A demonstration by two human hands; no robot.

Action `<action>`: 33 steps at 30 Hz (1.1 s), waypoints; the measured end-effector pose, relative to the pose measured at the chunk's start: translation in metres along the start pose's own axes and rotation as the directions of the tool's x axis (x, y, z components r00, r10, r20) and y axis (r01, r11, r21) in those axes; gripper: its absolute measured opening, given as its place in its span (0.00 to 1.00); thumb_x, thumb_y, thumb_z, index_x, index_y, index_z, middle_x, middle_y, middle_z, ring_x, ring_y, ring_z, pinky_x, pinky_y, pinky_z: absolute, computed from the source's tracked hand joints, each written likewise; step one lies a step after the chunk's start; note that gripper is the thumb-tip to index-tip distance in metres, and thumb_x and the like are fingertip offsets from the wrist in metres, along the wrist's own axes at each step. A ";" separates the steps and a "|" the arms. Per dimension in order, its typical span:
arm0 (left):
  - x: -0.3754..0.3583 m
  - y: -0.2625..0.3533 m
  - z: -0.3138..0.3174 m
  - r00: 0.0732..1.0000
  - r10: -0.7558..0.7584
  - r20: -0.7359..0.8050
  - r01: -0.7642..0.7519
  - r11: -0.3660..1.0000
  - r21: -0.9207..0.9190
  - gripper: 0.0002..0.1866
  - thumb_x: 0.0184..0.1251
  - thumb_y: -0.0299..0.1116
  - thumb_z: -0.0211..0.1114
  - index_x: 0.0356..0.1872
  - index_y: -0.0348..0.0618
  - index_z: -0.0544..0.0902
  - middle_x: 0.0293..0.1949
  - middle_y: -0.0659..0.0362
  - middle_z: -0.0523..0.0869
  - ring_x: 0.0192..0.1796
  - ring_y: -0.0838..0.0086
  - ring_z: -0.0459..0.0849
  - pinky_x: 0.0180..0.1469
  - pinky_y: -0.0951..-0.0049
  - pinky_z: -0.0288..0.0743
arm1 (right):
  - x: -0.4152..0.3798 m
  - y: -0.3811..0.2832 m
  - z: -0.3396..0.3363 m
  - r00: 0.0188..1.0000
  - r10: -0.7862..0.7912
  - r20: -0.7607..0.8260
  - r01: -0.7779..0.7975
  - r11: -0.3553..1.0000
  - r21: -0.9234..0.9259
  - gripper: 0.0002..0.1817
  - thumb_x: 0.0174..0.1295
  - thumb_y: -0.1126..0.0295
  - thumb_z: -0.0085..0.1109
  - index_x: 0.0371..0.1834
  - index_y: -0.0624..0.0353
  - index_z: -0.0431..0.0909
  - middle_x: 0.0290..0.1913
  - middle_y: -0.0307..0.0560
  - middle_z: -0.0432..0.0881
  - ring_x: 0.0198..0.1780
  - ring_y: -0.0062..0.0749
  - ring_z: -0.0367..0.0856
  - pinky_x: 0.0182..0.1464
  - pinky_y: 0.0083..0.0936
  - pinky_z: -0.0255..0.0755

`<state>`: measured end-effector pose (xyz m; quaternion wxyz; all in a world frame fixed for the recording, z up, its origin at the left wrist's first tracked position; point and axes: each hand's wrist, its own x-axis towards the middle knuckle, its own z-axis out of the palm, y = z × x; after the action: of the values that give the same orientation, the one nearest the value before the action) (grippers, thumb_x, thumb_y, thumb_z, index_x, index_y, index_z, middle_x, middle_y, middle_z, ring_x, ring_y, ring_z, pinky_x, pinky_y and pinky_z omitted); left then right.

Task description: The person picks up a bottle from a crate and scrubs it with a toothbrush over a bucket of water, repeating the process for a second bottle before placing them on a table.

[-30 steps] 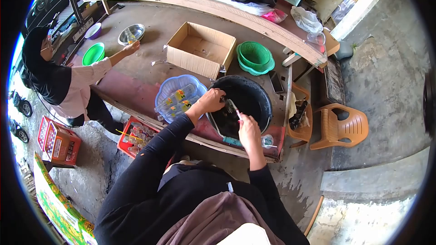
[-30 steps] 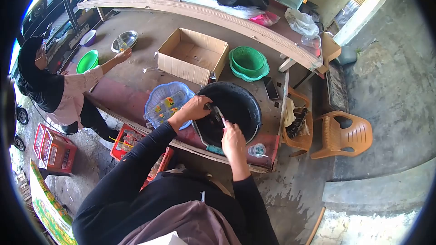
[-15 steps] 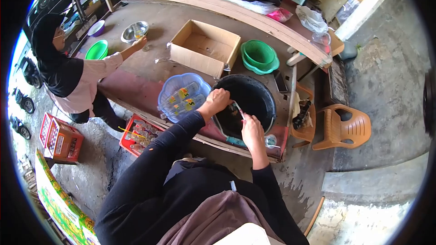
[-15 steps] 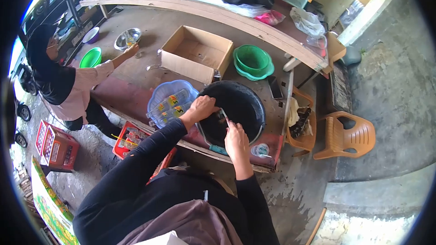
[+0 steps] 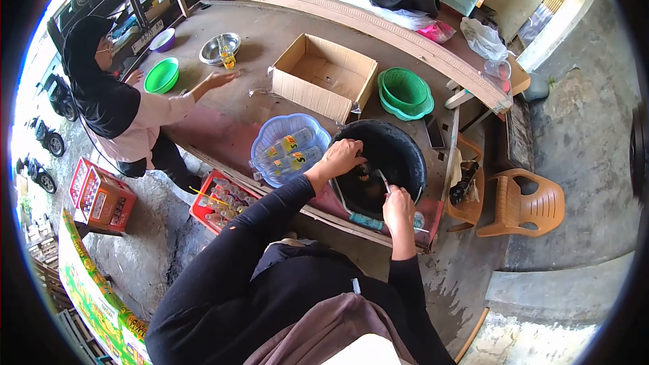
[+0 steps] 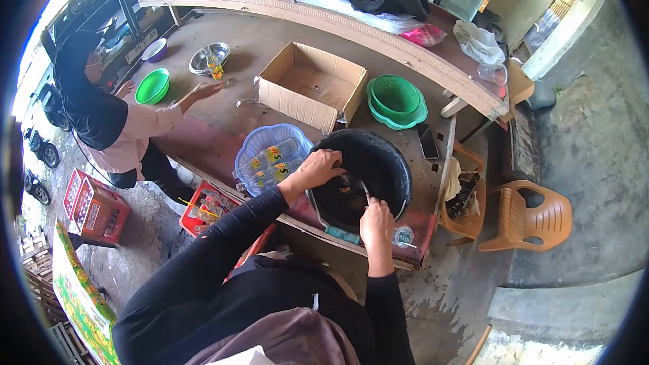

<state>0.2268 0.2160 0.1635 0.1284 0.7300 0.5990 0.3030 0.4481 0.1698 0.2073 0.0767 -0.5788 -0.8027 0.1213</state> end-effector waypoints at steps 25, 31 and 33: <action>-0.106 0.056 -0.133 0.843 -0.188 -0.504 0.087 0.972 -0.217 0.11 0.59 0.24 0.69 0.41 0.39 0.79 0.35 0.53 0.79 0.34 0.61 0.82 0.36 0.68 0.76 | -0.059 0.018 -0.060 0.966 0.053 -0.255 -0.050 0.999 0.021 0.15 0.62 0.75 0.59 0.51 0.49 0.80 0.42 0.45 0.80 0.45 0.45 0.82 0.43 0.39 0.74; -0.125 0.046 -0.119 0.748 -0.254 -0.614 0.097 0.956 -0.278 0.11 0.60 0.19 0.67 0.42 0.37 0.78 0.31 0.58 0.79 0.26 0.78 0.79 0.28 0.79 0.69 | -0.069 0.035 -0.047 0.913 0.101 -0.396 -0.024 0.980 0.195 0.14 0.59 0.77 0.59 0.48 0.51 0.81 0.42 0.46 0.80 0.44 0.48 0.81 0.43 0.41 0.73; -0.130 0.038 -0.108 0.732 -0.426 -0.532 0.087 0.832 -0.547 0.07 0.69 0.20 0.60 0.46 0.34 0.75 0.32 0.58 0.82 0.31 0.80 0.83 0.36 0.82 0.77 | -0.069 0.036 -0.048 0.948 0.116 -0.296 -0.078 0.987 0.137 0.13 0.59 0.77 0.59 0.47 0.52 0.80 0.42 0.47 0.80 0.44 0.48 0.81 0.43 0.41 0.73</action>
<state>0.1793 0.0633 0.2315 0.1402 0.4338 0.6084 0.6496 0.5154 0.1206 0.2447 0.2284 -0.6236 -0.7429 0.0843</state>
